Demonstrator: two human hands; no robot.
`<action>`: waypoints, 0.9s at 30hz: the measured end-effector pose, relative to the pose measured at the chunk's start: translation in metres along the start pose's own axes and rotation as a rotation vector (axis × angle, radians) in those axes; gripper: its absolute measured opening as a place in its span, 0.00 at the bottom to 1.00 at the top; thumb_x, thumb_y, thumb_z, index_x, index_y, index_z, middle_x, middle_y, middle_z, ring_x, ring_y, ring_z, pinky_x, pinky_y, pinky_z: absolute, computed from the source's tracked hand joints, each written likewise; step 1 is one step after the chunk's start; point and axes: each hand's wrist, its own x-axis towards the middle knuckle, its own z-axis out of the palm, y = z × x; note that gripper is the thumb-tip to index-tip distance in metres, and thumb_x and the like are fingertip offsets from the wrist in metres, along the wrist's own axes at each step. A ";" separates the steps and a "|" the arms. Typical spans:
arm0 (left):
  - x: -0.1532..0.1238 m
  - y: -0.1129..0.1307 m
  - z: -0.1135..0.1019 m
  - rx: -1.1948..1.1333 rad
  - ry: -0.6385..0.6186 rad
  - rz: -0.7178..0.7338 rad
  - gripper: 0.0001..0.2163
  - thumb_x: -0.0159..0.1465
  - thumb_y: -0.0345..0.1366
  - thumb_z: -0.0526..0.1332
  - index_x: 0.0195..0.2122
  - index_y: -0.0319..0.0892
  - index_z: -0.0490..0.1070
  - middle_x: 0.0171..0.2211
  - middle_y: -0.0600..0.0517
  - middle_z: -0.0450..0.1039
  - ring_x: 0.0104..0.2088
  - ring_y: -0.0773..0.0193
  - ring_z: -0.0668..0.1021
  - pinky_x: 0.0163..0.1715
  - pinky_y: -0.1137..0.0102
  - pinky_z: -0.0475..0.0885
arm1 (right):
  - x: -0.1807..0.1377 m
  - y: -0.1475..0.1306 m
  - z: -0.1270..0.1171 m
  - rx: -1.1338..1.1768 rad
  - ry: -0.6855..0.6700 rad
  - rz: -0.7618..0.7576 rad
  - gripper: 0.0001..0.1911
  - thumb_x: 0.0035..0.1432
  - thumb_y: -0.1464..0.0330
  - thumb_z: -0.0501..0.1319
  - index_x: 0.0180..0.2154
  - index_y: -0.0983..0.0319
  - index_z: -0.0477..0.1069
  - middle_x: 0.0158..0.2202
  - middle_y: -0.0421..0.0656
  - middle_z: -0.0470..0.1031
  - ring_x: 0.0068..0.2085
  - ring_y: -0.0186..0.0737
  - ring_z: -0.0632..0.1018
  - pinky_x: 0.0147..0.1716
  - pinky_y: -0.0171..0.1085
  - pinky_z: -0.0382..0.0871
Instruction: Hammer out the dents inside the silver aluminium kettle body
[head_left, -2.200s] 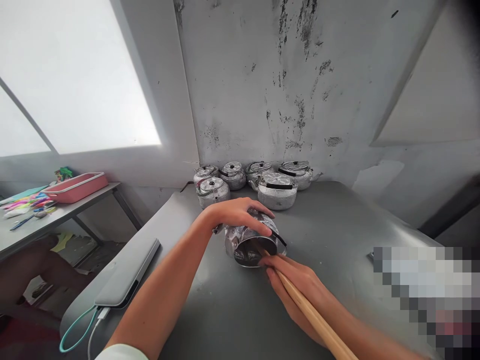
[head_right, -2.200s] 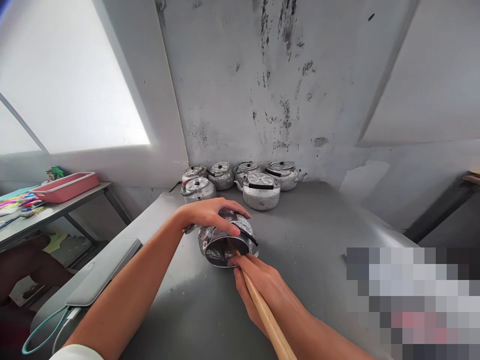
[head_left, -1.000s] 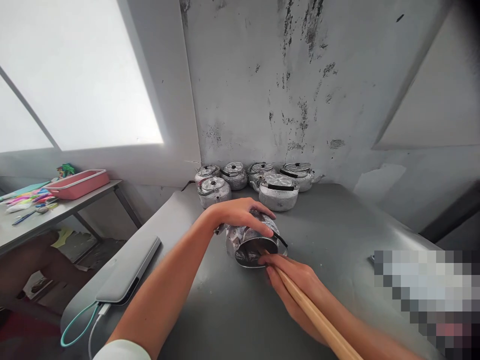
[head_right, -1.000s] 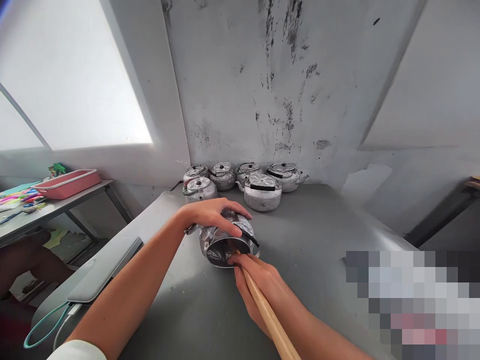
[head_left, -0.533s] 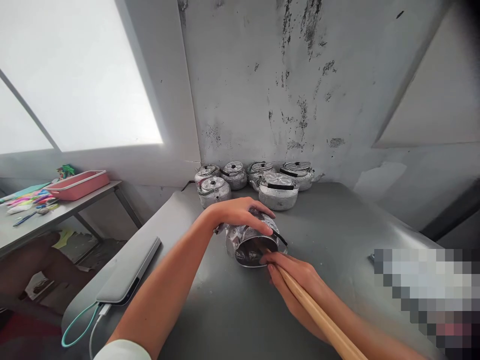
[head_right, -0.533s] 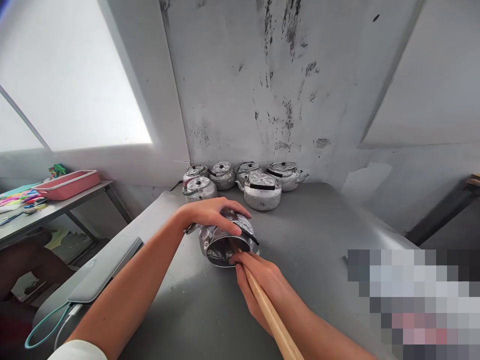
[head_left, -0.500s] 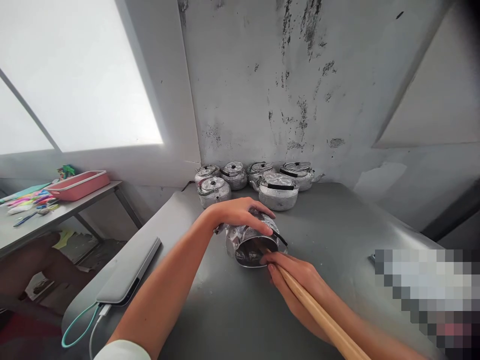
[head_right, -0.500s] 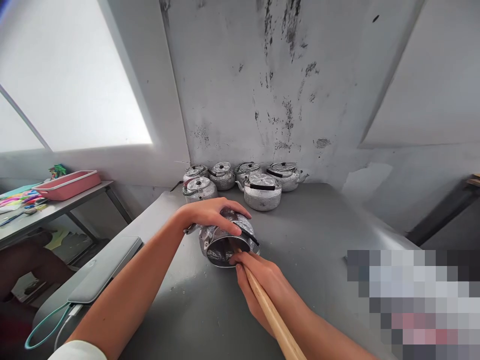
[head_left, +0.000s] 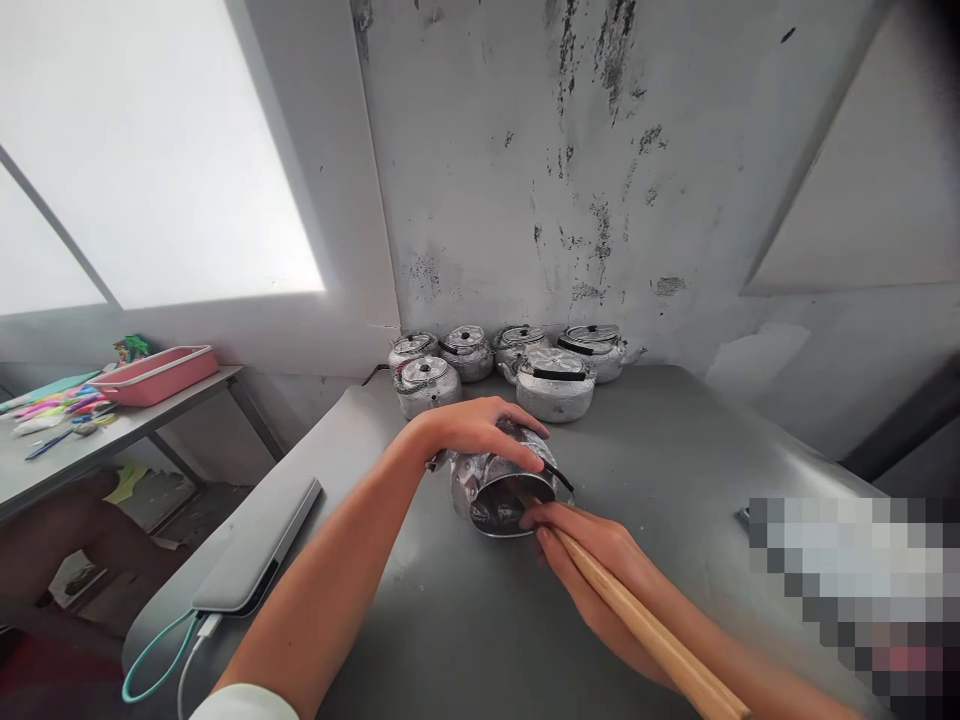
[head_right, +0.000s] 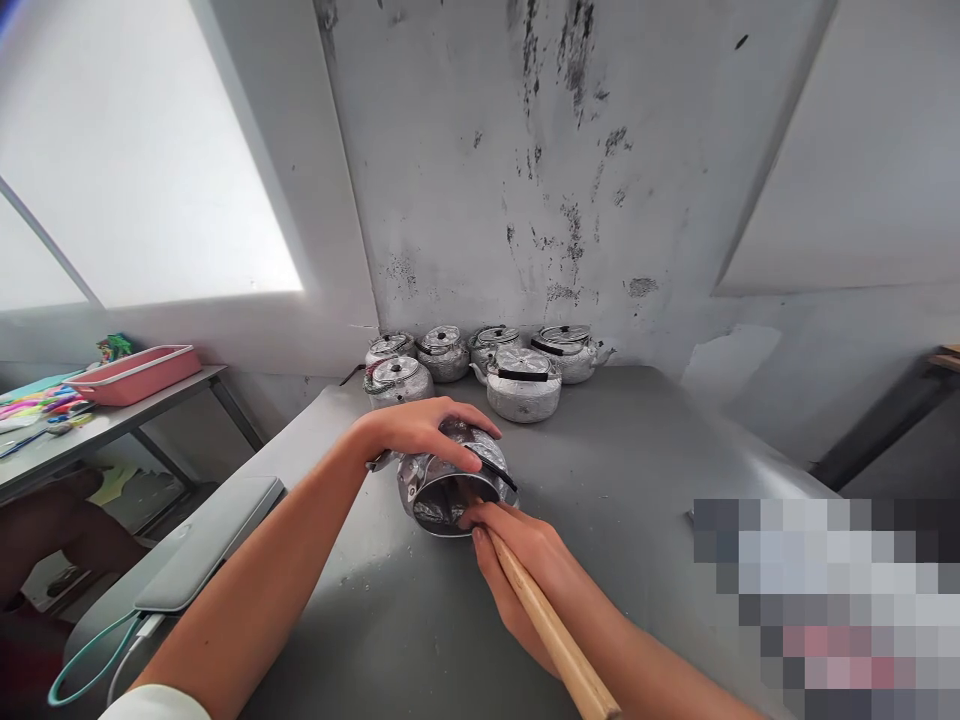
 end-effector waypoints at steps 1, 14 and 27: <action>0.000 0.001 0.001 0.006 0.004 -0.006 0.29 0.55 0.54 0.67 0.57 0.48 0.73 0.57 0.52 0.72 0.57 0.52 0.73 0.57 0.65 0.65 | 0.000 0.000 0.000 0.006 0.003 -0.001 0.11 0.70 0.68 0.50 0.43 0.59 0.71 0.34 0.41 0.76 0.31 0.36 0.76 0.33 0.35 0.70; 0.001 0.012 0.012 0.173 -0.005 -0.017 0.35 0.53 0.55 0.68 0.61 0.49 0.67 0.63 0.52 0.63 0.62 0.50 0.67 0.60 0.65 0.62 | -0.007 0.007 -0.007 -0.087 0.052 -0.160 0.17 0.68 0.72 0.50 0.55 0.59 0.66 0.44 0.46 0.79 0.40 0.40 0.81 0.39 0.36 0.76; 0.002 0.004 0.006 0.107 -0.011 -0.002 0.31 0.53 0.46 0.69 0.59 0.49 0.70 0.60 0.52 0.67 0.59 0.51 0.69 0.58 0.65 0.64 | -0.005 0.008 -0.003 -0.066 0.013 -0.118 0.12 0.69 0.71 0.49 0.46 0.57 0.70 0.38 0.43 0.75 0.33 0.36 0.78 0.33 0.35 0.71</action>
